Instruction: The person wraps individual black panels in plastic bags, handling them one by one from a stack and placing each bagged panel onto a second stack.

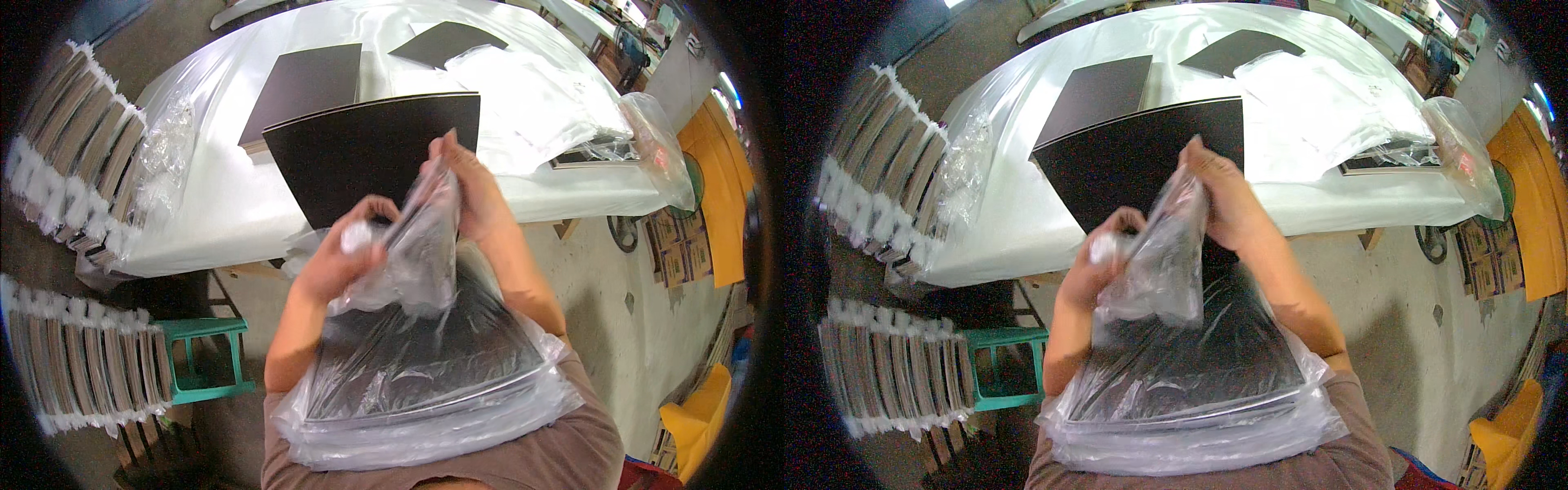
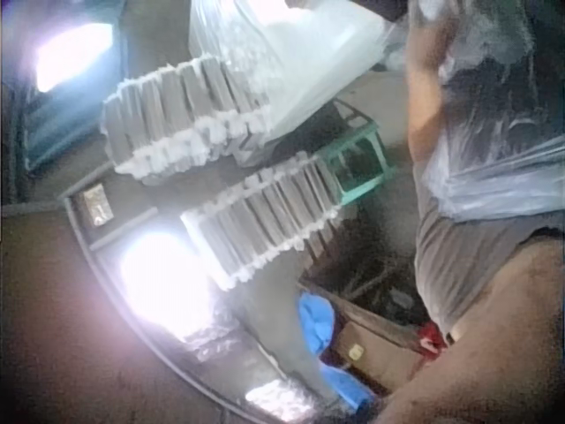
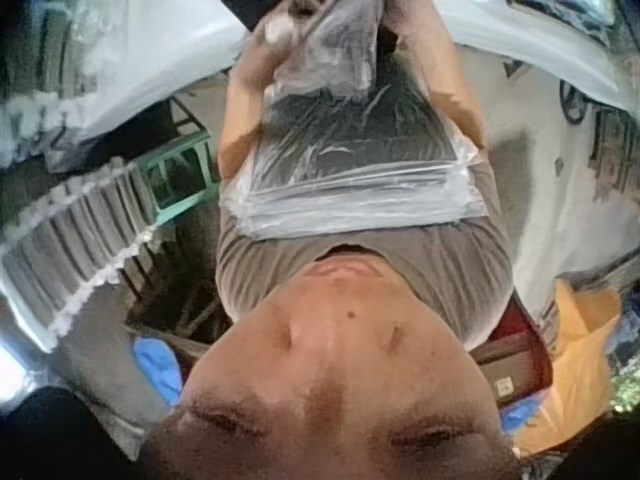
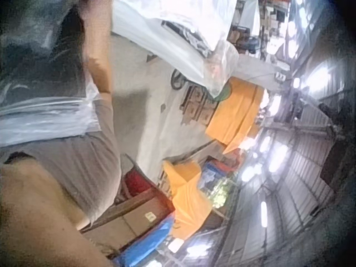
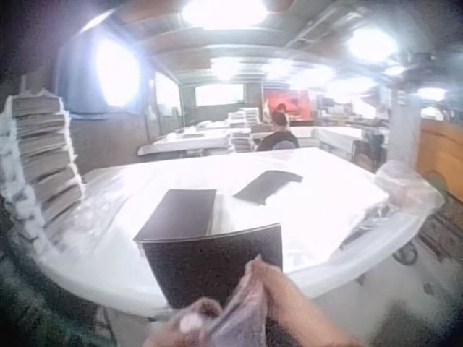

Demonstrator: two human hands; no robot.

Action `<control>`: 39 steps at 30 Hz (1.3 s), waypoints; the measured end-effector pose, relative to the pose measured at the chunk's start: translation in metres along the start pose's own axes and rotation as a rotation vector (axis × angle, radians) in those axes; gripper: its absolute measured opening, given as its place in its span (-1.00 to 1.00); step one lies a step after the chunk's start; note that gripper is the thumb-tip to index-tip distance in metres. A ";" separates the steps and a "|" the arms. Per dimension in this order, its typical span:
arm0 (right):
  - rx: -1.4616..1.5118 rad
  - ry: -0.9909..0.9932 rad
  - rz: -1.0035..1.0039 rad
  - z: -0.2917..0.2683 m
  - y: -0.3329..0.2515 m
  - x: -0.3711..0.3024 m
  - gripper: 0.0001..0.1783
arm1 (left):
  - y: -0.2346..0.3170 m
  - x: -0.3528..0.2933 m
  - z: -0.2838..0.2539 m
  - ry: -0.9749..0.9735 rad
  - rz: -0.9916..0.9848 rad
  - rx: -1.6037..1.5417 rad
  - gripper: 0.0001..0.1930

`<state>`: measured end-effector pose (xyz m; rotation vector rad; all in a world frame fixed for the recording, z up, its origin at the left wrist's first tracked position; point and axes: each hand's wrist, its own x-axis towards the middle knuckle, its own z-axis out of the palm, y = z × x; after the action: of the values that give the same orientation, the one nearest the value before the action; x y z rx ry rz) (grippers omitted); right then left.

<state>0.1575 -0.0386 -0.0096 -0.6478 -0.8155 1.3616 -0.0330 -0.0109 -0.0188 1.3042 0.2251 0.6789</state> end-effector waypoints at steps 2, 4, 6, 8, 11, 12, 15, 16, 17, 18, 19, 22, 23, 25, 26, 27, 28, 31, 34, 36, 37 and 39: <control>0.160 0.128 0.072 -0.018 -0.022 -0.004 -0.60 | -0.002 -0.008 -0.021 -0.243 0.039 0.281 -0.36; -0.023 0.405 -0.132 -0.030 -0.045 -0.009 -0.55 | 0.000 -0.023 -0.043 -0.457 -0.053 0.482 -0.35; -0.102 0.558 -0.209 -0.043 -0.056 -0.010 -0.51 | 0.002 -0.040 -0.059 -0.461 -0.108 0.553 -0.47; -0.089 0.617 -0.197 -0.057 -0.067 -0.016 -0.49 | -0.001 -0.045 -0.071 -0.321 0.072 0.550 -0.57; 0.207 -0.303 0.249 -0.089 -0.034 -0.017 -0.44 | 0.007 -0.072 -0.087 0.623 0.082 0.052 -0.40; -0.547 -0.481 0.043 -0.084 -0.018 -0.026 -0.46 | 0.013 -0.063 -0.090 0.897 0.256 -0.121 -0.42; -0.332 -0.645 -0.186 -0.091 0.004 -0.034 -0.29 | -0.010 -0.029 -0.065 0.317 0.259 -0.502 -0.32; 0.156 -0.621 -0.179 -0.102 0.011 -0.034 -0.19 | -0.039 -0.030 -0.073 0.431 0.116 -0.494 -0.32; 0.263 -0.498 -0.144 -0.102 0.011 -0.036 -0.19 | -0.040 -0.034 -0.078 0.225 0.034 -0.217 -0.40; 0.370 -0.373 -0.124 -0.102 0.011 -0.039 -0.20 | -0.041 -0.039 -0.082 0.002 0.013 0.122 -0.46; 0.089 -0.169 -0.088 -0.084 0.002 -0.051 -0.32 | -0.043 -0.043 -0.088 -0.212 0.065 0.401 -0.50; -0.563 -0.078 0.044 -0.051 -0.002 -0.057 -0.55 | -0.036 -0.044 -0.094 0.272 0.072 -0.044 -0.53; -0.680 -0.375 0.126 -0.049 0.003 -0.050 -0.56 | -0.029 -0.040 -0.094 0.468 0.162 -0.195 -0.54; -0.878 -1.003 0.290 -0.049 0.012 -0.034 -0.58 | -0.018 -0.037 -0.081 0.464 0.258 -0.341 -0.56; -1.186 -0.551 -0.071 -0.071 0.013 -0.034 -0.38 | -0.019 -0.036 -0.074 0.332 0.206 -0.369 -0.57; -1.144 -0.220 -0.239 -0.089 0.014 -0.035 -0.29 | -0.028 -0.038 -0.073 0.203 0.073 -0.297 -0.58; -1.057 0.098 -0.406 -0.100 0.015 -0.032 -0.20 | -0.030 -0.041 -0.077 -0.014 -0.066 -0.037 -0.58; 0.054 0.500 -0.269 -0.044 -0.015 -0.017 -0.34 | -0.028 -0.035 -0.081 -0.359 -0.193 0.330 -0.61; 0.580 -0.239 -0.107 -0.061 0.001 -0.027 -0.37 | -0.039 -0.044 -0.087 0.211 -0.028 -0.272 -0.58; 0.344 -0.693 0.108 -0.054 0.013 -0.033 -0.39 | -0.103 -0.075 -0.180 0.457 0.221 -0.034 -0.38; 0.054 -0.674 0.222 -0.048 0.009 -0.040 -0.41 | -0.091 -0.069 -0.163 0.545 0.313 -0.091 -0.34; -0.526 -0.621 0.441 -0.039 0.004 -0.047 -0.44 | -0.048 -0.044 -0.101 0.499 0.362 0.030 -0.33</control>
<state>0.1858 -0.0826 -0.0413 -0.8545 -1.6358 1.8002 -0.1037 0.0411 -0.1014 1.1970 0.4091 1.3147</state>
